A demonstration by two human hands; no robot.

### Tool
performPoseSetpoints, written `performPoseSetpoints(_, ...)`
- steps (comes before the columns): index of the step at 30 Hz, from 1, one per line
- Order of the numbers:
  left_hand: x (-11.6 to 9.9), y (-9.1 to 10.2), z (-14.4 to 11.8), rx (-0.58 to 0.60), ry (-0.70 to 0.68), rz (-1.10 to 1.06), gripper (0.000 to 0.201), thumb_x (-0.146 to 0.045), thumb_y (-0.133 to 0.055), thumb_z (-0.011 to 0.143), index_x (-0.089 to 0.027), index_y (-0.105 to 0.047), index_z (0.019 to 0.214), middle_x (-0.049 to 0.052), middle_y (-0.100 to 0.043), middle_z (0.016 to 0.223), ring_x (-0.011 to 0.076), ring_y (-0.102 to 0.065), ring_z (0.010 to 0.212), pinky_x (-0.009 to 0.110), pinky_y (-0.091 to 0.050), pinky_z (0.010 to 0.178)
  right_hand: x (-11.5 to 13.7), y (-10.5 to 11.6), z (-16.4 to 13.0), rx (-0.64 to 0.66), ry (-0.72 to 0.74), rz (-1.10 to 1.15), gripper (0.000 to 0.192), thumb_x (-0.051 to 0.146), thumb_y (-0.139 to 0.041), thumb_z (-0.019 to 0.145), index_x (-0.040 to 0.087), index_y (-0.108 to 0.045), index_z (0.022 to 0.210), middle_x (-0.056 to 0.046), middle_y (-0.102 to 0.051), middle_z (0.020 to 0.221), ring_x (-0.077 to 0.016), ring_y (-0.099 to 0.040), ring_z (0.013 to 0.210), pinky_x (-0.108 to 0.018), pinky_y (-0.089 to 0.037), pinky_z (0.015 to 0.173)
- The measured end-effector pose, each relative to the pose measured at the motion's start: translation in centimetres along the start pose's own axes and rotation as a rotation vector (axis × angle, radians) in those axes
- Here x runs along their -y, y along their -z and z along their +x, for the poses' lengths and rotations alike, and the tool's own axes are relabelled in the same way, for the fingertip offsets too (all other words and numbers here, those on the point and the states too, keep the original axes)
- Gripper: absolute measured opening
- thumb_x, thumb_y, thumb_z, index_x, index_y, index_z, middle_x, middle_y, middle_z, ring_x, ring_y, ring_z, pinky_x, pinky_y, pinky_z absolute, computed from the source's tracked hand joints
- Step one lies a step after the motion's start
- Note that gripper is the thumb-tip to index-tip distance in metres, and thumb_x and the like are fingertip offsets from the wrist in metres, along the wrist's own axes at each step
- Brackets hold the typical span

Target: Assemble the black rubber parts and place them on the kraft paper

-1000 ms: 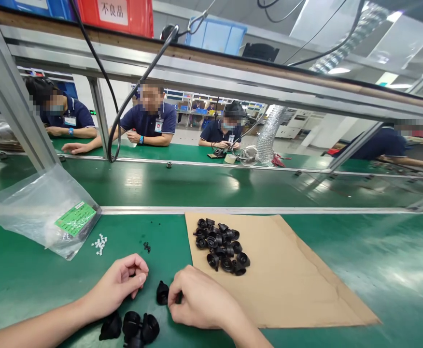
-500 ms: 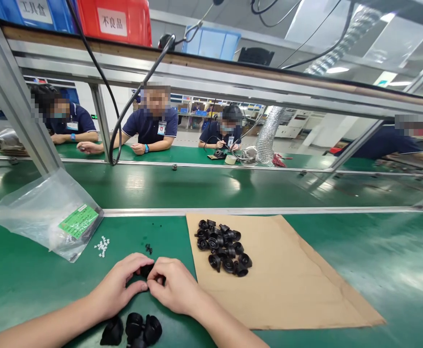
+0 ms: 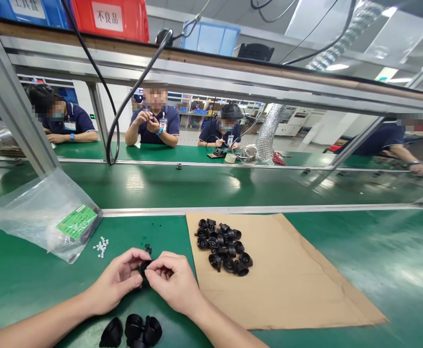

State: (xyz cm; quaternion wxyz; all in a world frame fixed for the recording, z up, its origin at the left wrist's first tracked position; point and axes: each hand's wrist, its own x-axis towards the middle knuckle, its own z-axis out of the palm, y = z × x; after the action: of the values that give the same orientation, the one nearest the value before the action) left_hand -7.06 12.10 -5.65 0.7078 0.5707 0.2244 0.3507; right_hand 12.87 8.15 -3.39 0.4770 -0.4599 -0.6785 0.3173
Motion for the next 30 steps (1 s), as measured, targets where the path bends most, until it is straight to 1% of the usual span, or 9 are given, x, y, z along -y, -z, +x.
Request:
performPoseSetpoints(2,0.1,-0.1,0.0,0.016,-0.001,-0.02,0.041,-0.039,-0.081,0.088,-0.019,-0.065,0.121,0.01,-0.064,0.112,0.0193,-0.059,0.089,0.029,-0.046,0.075,-0.3,-0.2,-0.2,-0.043,0.078,-0.074,0.015,0.025,-0.068,0.09,0.019,-0.08,0.083,-0.002,-0.064,0.068,-0.0121,-0.053,0.054,-0.023,-0.042,0.05)
performPoseSetpoints(6,0.3,0.1,0.1,-0.003,-0.029,-0.003,0.04,-0.04,-0.082,0.087,-0.019,-0.067,0.118,0.011,-0.066,0.114,0.0264,-0.059,0.108,0.035,-0.047,0.09,-0.2,-0.6,-0.6,-0.064,0.232,-0.237,0.017,0.018,-0.064,0.092,0.02,-0.078,0.083,0.001,-0.059,0.065,-0.0114,-0.05,0.053,-0.024,-0.039,0.051)
performPoseSetpoints(9,0.3,0.4,0.2,-0.022,-0.034,-0.022,0.038,-0.039,-0.083,0.087,-0.019,-0.069,0.116,0.009,-0.066,0.111,0.0257,-0.059,0.108,0.037,-0.046,0.096,0.3,-0.5,-0.6,-0.08,0.279,-0.312,0.02,0.015,-0.061,0.093,0.02,-0.075,0.079,0.002,-0.054,0.061,-0.0113,-0.048,0.052,-0.025,-0.036,0.049)
performPoseSetpoints(12,0.3,0.3,0.3,0.01,-0.003,-0.104,0.037,-0.038,-0.083,0.088,-0.019,-0.068,0.116,0.009,-0.066,0.109,0.0242,-0.061,0.105,0.036,-0.046,0.092,0.7,-0.5,-0.5,-0.083,0.286,-0.344,0.022,0.016,-0.06,0.094,0.021,-0.074,0.077,0.002,-0.053,0.06,-0.012,-0.048,0.052,-0.026,-0.036,0.05)
performPoseSetpoints(15,0.5,0.0,0.3,0.065,0.046,-0.181,0.044,-0.039,-0.084,0.086,-0.019,-0.065,0.12,0.009,-0.067,0.106,0.0209,-0.062,0.095,0.031,-0.047,0.081,0.8,-0.6,-0.5,-0.081,0.286,-0.346,0.023,0.016,-0.06,0.094,0.021,-0.073,0.076,0.002,-0.054,0.061,-0.0127,-0.049,0.053,-0.026,-0.038,0.052)
performPoseSetpoints(17,0.7,-0.2,0.4,0.053,0.065,-0.206,0.046,-0.04,-0.085,0.086,-0.018,-0.065,0.122,0.008,-0.067,0.102,0.0174,-0.061,0.085,0.029,-0.047,0.075,0.8,-0.6,-0.5,-0.078,0.287,-0.33,0.021,0.016,-0.061,0.094,0.021,-0.074,0.078,0.002,-0.055,0.061,-0.0125,-0.05,0.053,-0.026,-0.038,0.052)
performPoseSetpoints(19,0.8,-0.3,0.5,0.01,0.069,-0.225,0.046,-0.04,-0.085,0.085,-0.017,-0.066,0.12,0.007,-0.065,0.1,0.0146,-0.058,0.079,0.028,-0.047,0.072,0.7,-0.5,-0.5,-0.084,0.276,-0.313,0.019,0.016,-0.062,0.093,0.021,-0.075,0.079,0.002,-0.054,0.061,-0.0119,-0.049,0.052,-0.025,-0.037,0.051)
performPoseSetpoints(23,0.7,-0.1,0.7,-0.035,0.085,-0.271,0.05,-0.037,-0.091,0.079,-0.017,-0.067,0.118,0.005,-0.064,0.099,0.0129,-0.057,0.078,0.026,-0.046,0.071,0.6,-0.3,-0.6,-0.092,0.246,-0.306,0.019,0.016,-0.062,0.093,0.02,-0.075,0.078,0.003,-0.053,0.06,-0.0112,-0.048,0.051,-0.025,-0.036,0.05)
performPoseSetpoints(30,1.2,0.2,0.6,-0.006,0.114,-0.313,0.05,-0.028,-0.093,0.078,-0.018,-0.065,0.119,0.004,-0.067,0.098,0.0122,-0.059,0.082,0.023,-0.042,0.071,0.7,-0.4,-0.5,-0.085,0.217,-0.321,0.023,0.017,-0.061,0.094,0.02,-0.075,0.077,0.002,-0.053,0.06,-0.0122,-0.048,0.053,-0.025,-0.035,0.052)
